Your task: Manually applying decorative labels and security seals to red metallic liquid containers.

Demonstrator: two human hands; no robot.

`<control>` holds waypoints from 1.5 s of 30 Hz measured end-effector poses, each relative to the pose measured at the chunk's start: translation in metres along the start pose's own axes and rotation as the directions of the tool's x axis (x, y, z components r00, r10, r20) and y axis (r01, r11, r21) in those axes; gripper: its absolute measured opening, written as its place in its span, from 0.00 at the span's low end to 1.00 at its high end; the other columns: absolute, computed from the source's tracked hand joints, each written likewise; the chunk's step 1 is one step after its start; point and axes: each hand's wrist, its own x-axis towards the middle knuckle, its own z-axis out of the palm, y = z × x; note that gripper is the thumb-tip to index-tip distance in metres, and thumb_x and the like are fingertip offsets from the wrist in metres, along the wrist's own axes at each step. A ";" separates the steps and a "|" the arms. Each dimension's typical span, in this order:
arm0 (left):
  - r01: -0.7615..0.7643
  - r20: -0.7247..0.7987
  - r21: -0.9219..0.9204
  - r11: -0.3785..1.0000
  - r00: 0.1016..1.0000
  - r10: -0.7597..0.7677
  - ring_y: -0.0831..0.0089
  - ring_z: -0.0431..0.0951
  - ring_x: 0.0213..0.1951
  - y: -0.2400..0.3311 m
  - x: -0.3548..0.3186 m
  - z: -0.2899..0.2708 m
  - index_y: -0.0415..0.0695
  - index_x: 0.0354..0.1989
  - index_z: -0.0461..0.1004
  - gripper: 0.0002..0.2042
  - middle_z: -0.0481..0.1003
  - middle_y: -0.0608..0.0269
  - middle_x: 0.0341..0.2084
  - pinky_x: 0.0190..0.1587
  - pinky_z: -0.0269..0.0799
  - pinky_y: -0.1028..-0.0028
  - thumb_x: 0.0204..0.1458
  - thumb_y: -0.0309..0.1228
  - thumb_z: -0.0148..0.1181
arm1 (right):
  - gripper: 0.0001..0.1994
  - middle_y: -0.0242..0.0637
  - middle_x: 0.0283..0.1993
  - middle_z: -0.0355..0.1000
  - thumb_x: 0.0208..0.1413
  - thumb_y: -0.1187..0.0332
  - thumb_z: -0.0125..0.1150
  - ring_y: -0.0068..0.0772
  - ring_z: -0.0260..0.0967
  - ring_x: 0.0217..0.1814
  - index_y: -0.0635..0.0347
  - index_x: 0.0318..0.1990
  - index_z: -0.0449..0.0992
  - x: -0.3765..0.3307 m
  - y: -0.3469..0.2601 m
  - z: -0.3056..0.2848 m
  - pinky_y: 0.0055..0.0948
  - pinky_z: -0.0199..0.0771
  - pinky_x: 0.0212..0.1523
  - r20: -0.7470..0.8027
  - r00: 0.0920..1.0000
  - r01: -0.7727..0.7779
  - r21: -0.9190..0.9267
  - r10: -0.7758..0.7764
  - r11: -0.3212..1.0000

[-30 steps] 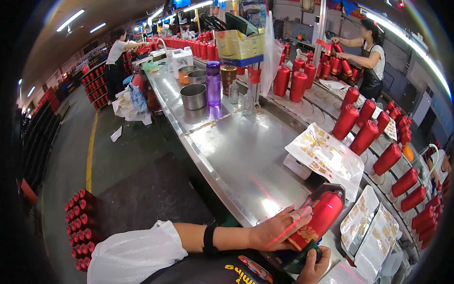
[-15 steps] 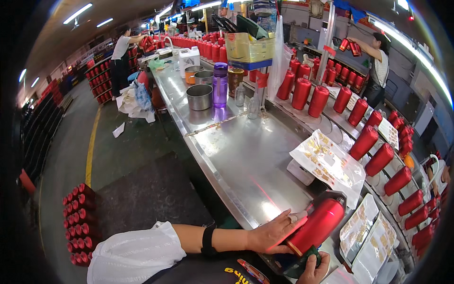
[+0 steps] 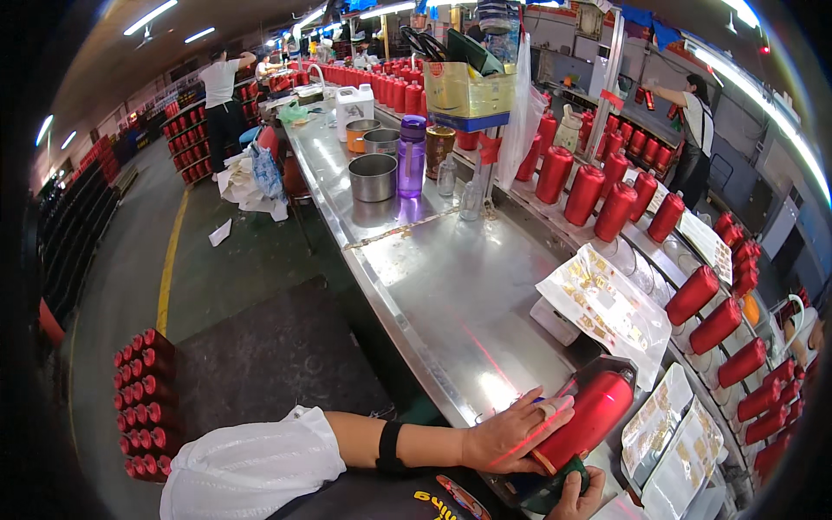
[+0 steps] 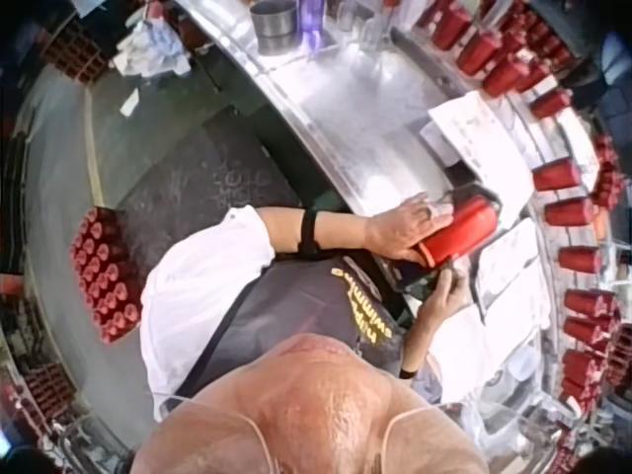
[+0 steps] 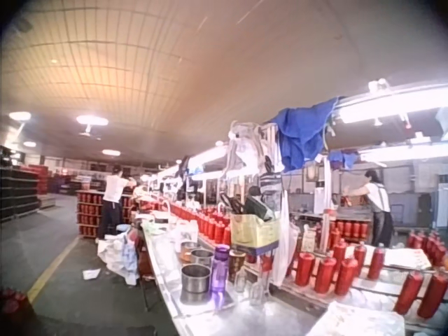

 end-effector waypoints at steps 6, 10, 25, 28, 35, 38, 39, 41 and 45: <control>0.120 -0.001 -0.165 0.979 0.993 -0.121 0.51 0.60 0.64 -0.016 -0.019 0.007 0.35 0.67 0.50 0.39 0.58 0.42 0.63 0.68 0.44 0.49 0.53 0.43 0.62 | 0.04 0.30 0.23 0.69 0.57 0.74 0.56 0.19 0.62 0.21 0.66 0.34 0.74 0.003 0.001 0.003 0.19 0.61 0.23 0.001 0.999 0.048 -0.015 -0.048 0.999; 0.057 -0.067 -0.195 0.979 0.995 -0.071 0.54 0.64 0.62 -0.012 -0.042 -0.004 0.38 0.65 0.55 0.34 0.63 0.48 0.61 0.68 0.46 0.50 0.52 0.34 0.64 | 0.05 0.30 0.23 0.68 0.57 0.73 0.56 0.19 0.61 0.21 0.65 0.34 0.73 0.006 0.004 -0.003 0.19 0.60 0.23 0.009 0.999 0.042 -0.046 -0.041 0.998; -0.489 -0.180 -0.133 0.862 0.867 0.465 0.59 0.72 0.53 -0.013 0.001 -0.026 0.41 0.48 0.72 0.13 0.76 0.58 0.41 0.66 0.54 0.50 0.54 0.27 0.54 | 0.07 0.29 0.33 0.71 0.58 0.71 0.54 0.19 0.65 0.30 0.63 0.40 0.74 0.015 0.016 -0.006 0.19 0.64 0.31 -0.035 0.987 -0.145 0.210 0.156 0.967; -0.529 -0.163 -0.132 0.838 0.846 0.508 0.58 0.72 0.53 -0.009 0.006 -0.026 0.39 0.46 0.72 0.13 0.76 0.58 0.38 0.67 0.53 0.48 0.52 0.27 0.54 | 0.07 0.30 0.33 0.71 0.59 0.71 0.53 0.19 0.66 0.31 0.63 0.41 0.74 0.012 0.014 -0.005 0.19 0.66 0.33 -0.034 0.987 -0.148 0.209 0.158 0.967; -0.485 -0.119 0.009 0.875 0.868 0.482 0.51 0.66 0.61 0.007 0.017 -0.022 0.38 0.55 0.65 0.20 0.73 0.51 0.46 0.68 0.48 0.47 0.52 0.28 0.52 | 0.10 0.34 0.41 0.70 0.62 0.66 0.51 0.27 0.67 0.42 0.62 0.43 0.73 0.005 0.005 -0.003 0.26 0.68 0.42 -0.054 0.982 -0.171 0.171 0.183 0.970; -0.370 -0.135 0.066 0.927 0.917 0.376 0.52 0.63 0.63 -0.001 0.012 -0.011 0.40 0.60 0.61 0.25 0.73 0.49 0.48 0.69 0.46 0.49 0.53 0.30 0.53 | 0.12 0.40 0.43 0.70 0.62 0.67 0.50 0.32 0.68 0.43 0.65 0.46 0.73 0.004 0.010 -0.007 0.30 0.68 0.45 -0.073 0.973 -0.202 0.180 0.218 0.963; -0.377 -0.153 0.068 0.924 0.911 0.383 0.51 0.62 0.64 -0.007 0.011 -0.004 0.41 0.63 0.59 0.27 0.72 0.50 0.50 0.69 0.46 0.49 0.53 0.32 0.54 | 0.15 0.46 0.44 0.69 0.62 0.67 0.50 0.38 0.68 0.42 0.69 0.49 0.71 0.002 0.022 -0.017 0.34 0.69 0.45 0.043 0.990 0.139 -0.238 -0.132 0.961; -0.306 -0.179 -0.058 0.950 0.940 0.291 0.51 0.62 0.64 -0.007 0.007 -0.007 0.42 0.63 0.60 0.26 0.71 0.51 0.51 0.69 0.46 0.49 0.54 0.32 0.53 | 0.15 0.48 0.45 0.69 0.62 0.68 0.49 0.42 0.68 0.43 0.70 0.50 0.70 0.004 0.043 -0.030 0.35 0.69 0.46 0.079 0.971 0.240 -0.322 -0.226 0.916; -0.354 -0.179 -0.113 0.928 0.926 0.332 0.52 0.63 0.63 -0.012 -0.008 -0.022 0.44 0.60 0.63 0.22 0.70 0.52 0.53 0.68 0.47 0.47 0.55 0.29 0.52 | 0.14 0.52 0.49 0.69 0.62 0.70 0.49 0.46 0.68 0.47 0.72 0.50 0.70 0.010 0.037 -0.023 0.39 0.68 0.49 -0.042 0.996 -0.078 -0.012 0.077 0.997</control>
